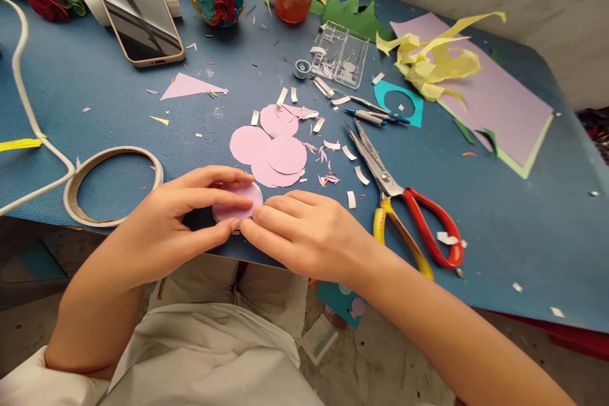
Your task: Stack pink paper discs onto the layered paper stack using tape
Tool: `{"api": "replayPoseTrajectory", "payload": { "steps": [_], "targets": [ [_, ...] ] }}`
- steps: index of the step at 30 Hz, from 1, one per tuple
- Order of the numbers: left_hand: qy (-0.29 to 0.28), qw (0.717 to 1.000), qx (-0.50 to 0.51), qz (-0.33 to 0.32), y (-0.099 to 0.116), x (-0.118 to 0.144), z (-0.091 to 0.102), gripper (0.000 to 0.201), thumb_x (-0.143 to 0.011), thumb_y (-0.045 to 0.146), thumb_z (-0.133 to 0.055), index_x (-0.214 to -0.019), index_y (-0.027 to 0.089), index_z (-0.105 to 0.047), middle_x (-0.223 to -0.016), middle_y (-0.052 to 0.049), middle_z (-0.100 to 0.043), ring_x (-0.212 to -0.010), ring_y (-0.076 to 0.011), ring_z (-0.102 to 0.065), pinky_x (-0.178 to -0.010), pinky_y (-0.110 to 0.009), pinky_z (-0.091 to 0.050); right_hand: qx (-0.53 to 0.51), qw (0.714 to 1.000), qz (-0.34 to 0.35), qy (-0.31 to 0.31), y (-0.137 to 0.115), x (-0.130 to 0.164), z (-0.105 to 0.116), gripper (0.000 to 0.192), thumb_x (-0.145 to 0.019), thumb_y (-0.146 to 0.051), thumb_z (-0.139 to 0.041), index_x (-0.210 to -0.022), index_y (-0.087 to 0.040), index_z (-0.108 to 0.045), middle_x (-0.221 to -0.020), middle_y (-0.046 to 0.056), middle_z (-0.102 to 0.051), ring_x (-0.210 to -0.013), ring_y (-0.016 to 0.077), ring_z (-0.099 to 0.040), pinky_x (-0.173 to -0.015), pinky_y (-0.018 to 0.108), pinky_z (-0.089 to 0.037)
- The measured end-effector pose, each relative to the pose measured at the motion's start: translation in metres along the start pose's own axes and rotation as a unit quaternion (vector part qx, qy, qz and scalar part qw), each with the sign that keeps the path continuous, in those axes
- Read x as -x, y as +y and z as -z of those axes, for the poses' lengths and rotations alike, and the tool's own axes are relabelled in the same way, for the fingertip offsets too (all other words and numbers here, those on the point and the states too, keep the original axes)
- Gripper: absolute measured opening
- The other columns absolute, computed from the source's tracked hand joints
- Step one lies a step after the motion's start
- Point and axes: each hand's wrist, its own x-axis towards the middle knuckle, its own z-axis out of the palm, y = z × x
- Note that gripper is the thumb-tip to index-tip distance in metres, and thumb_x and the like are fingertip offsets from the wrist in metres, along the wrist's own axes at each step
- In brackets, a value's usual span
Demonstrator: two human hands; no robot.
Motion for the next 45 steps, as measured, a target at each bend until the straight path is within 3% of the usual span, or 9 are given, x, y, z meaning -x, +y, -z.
{"api": "replayPoseTrajectory", "payload": {
  "steps": [17,30,38,45],
  "targets": [
    [-0.003,1.0,-0.01,0.014,0.0032,0.0004,-0.0003,0.024,-0.082,0.02,-0.059,-0.104,0.022,-0.069,-0.125,-0.005,-0.06,-0.116,-0.0198,-0.056,-0.102,-0.029,-0.044,-0.116,0.992,-0.049,0.018,0.0042,-0.0029,0.0013,0.007,-0.09,-0.011,-0.049,-0.093,-0.016,-0.054,-0.078,0.003,-0.067,-0.076,0.0119,-0.063,-0.068,0.023,-0.05],
    [0.006,1.0,-0.026,0.017,0.0048,0.0009,-0.0006,0.023,-0.084,0.024,-0.057,-0.103,0.023,-0.07,-0.123,-0.005,-0.062,-0.115,-0.0212,-0.057,-0.101,-0.03,-0.046,-0.077,0.996,-0.021,-0.049,0.0068,-0.0058,0.0046,0.018,-0.095,-0.015,-0.04,-0.095,-0.018,-0.058,-0.082,0.004,-0.066,-0.077,0.0133,-0.058,-0.067,0.025,-0.047],
    [0.004,1.0,-0.016,0.011,0.0023,0.0004,-0.0007,0.022,-0.084,0.025,-0.059,-0.102,0.022,-0.07,-0.123,-0.006,-0.061,-0.114,-0.0195,-0.057,-0.099,-0.028,-0.046,-0.126,0.991,-0.028,-0.041,0.0084,-0.0048,0.0034,0.015,-0.093,-0.013,-0.043,-0.086,-0.016,-0.056,-0.079,0.005,-0.065,-0.074,0.0125,-0.058,-0.065,0.024,-0.045],
    [0.01,1.0,-0.009,0.003,0.0015,0.0008,-0.0013,0.019,-0.083,0.025,-0.059,-0.098,0.021,-0.071,-0.123,-0.008,-0.062,-0.115,-0.0213,-0.057,-0.099,-0.033,-0.047,-0.142,0.986,-0.079,0.035,0.0044,-0.002,-0.0031,0.006,-0.089,-0.021,-0.054,-0.088,-0.015,-0.056,-0.075,0.003,-0.064,-0.067,0.0105,-0.058,-0.061,0.02,-0.044]
  ]
}}
